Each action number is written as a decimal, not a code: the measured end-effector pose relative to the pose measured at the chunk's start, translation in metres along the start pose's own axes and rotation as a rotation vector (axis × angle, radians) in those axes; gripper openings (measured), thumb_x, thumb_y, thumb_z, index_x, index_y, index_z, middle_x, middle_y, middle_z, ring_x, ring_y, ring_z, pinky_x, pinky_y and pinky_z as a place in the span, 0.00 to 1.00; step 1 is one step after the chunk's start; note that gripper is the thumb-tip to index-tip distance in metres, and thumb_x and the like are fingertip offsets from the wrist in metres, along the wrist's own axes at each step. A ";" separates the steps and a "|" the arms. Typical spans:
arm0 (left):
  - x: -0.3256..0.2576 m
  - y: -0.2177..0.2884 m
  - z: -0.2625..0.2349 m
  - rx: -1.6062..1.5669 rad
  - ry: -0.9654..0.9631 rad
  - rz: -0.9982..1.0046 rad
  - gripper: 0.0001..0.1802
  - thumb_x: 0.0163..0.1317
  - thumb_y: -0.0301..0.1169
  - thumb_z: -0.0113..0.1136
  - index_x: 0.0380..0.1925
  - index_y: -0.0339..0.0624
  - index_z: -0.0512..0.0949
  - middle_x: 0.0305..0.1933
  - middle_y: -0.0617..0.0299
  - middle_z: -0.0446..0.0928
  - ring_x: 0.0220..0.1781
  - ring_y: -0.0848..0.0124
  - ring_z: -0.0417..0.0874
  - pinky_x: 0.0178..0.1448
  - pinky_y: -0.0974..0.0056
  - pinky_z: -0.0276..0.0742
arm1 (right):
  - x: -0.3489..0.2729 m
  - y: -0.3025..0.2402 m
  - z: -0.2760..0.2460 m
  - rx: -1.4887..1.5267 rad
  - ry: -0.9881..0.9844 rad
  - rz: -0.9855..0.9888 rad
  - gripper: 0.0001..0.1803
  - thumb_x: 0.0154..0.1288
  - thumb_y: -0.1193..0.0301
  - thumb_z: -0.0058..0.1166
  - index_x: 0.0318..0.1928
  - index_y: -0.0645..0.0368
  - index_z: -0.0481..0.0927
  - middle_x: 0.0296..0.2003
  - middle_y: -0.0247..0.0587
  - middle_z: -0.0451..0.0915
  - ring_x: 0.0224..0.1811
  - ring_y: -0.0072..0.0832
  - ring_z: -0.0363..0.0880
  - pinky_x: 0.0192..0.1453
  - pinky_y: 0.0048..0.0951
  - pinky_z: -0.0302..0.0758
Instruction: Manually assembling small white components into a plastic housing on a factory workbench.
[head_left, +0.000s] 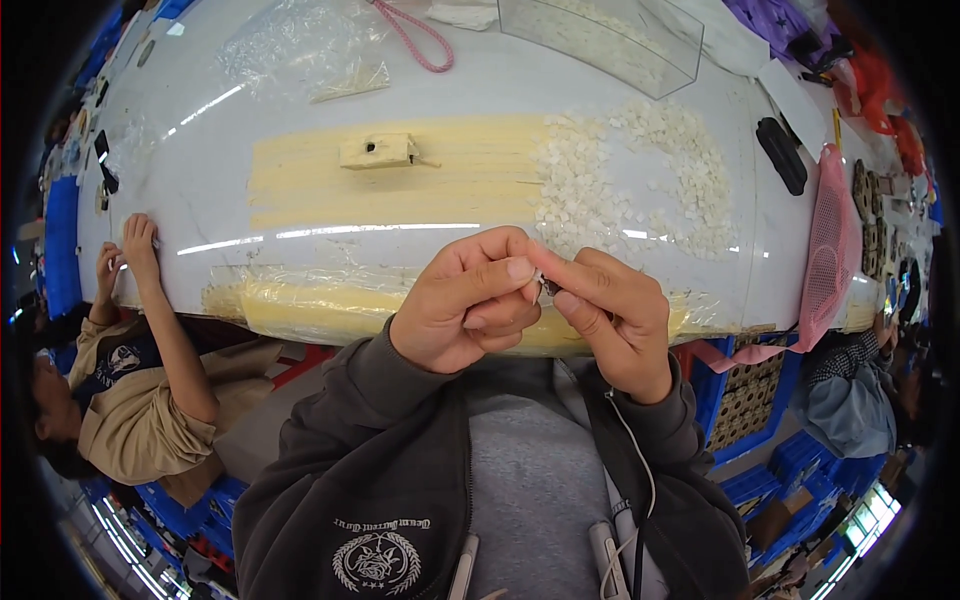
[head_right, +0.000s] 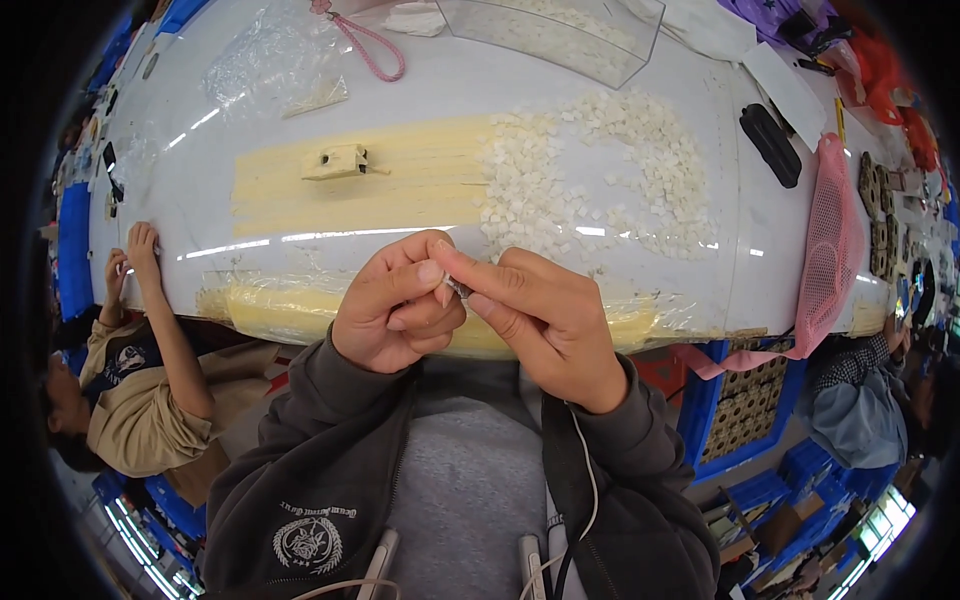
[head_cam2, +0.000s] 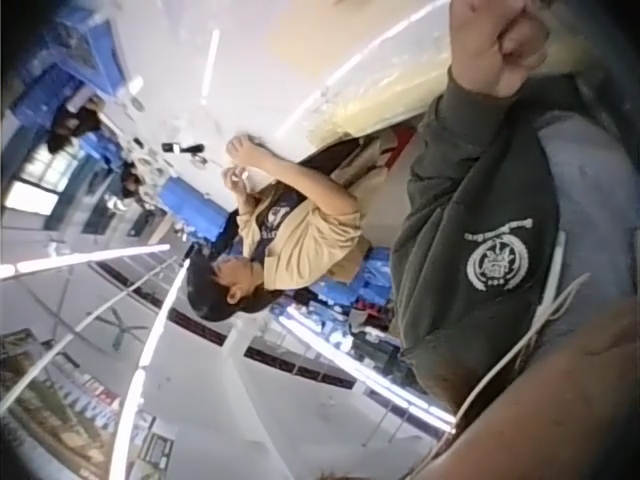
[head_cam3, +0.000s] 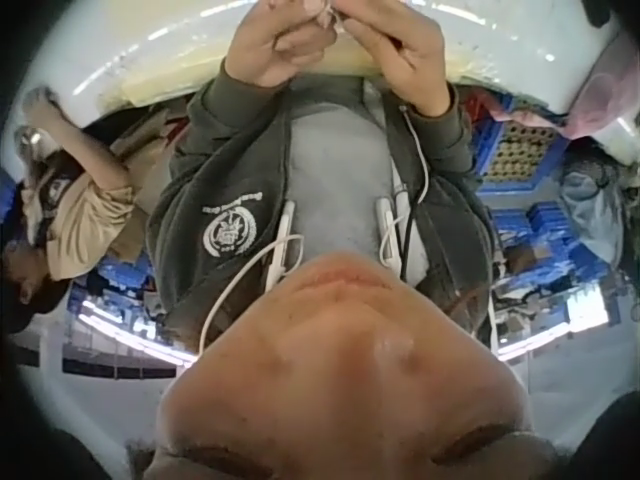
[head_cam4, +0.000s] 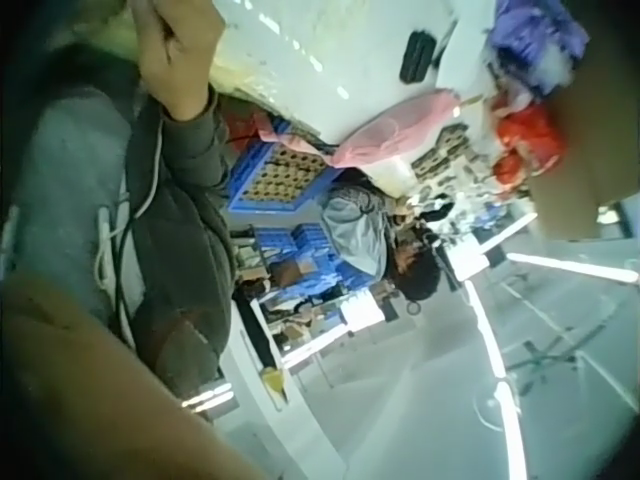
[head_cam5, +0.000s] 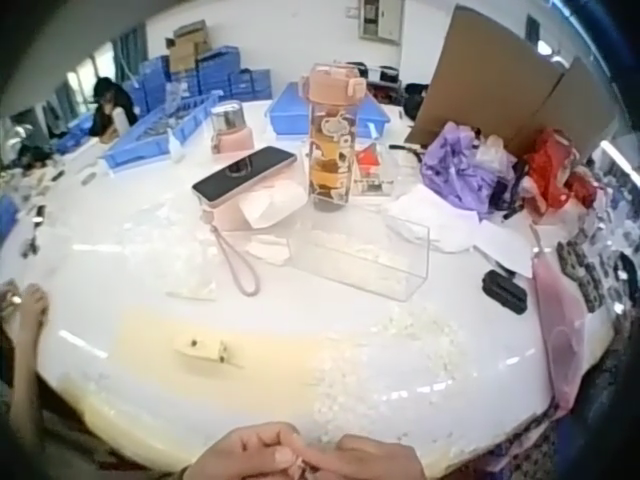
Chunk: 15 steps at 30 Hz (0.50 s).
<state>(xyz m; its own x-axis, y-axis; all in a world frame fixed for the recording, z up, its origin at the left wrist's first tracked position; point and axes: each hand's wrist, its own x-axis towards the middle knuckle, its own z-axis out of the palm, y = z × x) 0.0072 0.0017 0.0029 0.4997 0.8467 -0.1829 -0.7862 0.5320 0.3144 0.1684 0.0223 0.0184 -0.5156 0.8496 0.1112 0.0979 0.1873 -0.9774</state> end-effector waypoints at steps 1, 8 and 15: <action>0.000 0.000 -0.001 0.004 -0.003 0.001 0.06 0.61 0.27 0.41 0.28 0.37 0.66 0.09 0.73 0.53 0.11 0.85 0.47 0.13 0.79 0.38 | -0.001 0.000 0.000 0.015 -0.004 0.007 0.20 0.52 0.83 0.47 0.47 0.59 0.76 0.18 0.30 0.62 0.20 0.19 0.54 0.24 0.17 0.53; -0.002 -0.002 -0.004 -0.001 -0.010 0.004 0.06 0.61 0.27 0.41 0.29 0.37 0.66 0.09 0.73 0.53 0.10 0.85 0.46 0.13 0.79 0.38 | -0.004 0.003 0.002 0.023 0.005 0.025 0.20 0.52 0.83 0.46 0.47 0.58 0.76 0.18 0.30 0.62 0.20 0.19 0.54 0.24 0.17 0.53; -0.002 -0.002 -0.004 0.030 -0.009 0.003 0.05 0.60 0.26 0.43 0.28 0.37 0.67 0.11 0.72 0.56 0.11 0.85 0.48 0.14 0.79 0.40 | -0.001 -0.001 0.004 -0.006 0.040 0.017 0.20 0.53 0.82 0.46 0.48 0.58 0.75 0.19 0.30 0.62 0.20 0.19 0.54 0.24 0.16 0.53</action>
<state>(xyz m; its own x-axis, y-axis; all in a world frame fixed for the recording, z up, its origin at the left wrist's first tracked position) 0.0067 -0.0009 -0.0015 0.5010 0.8478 -0.1739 -0.7763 0.5291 0.3427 0.1657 0.0194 0.0182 -0.4794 0.8717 0.1018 0.1116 0.1756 -0.9781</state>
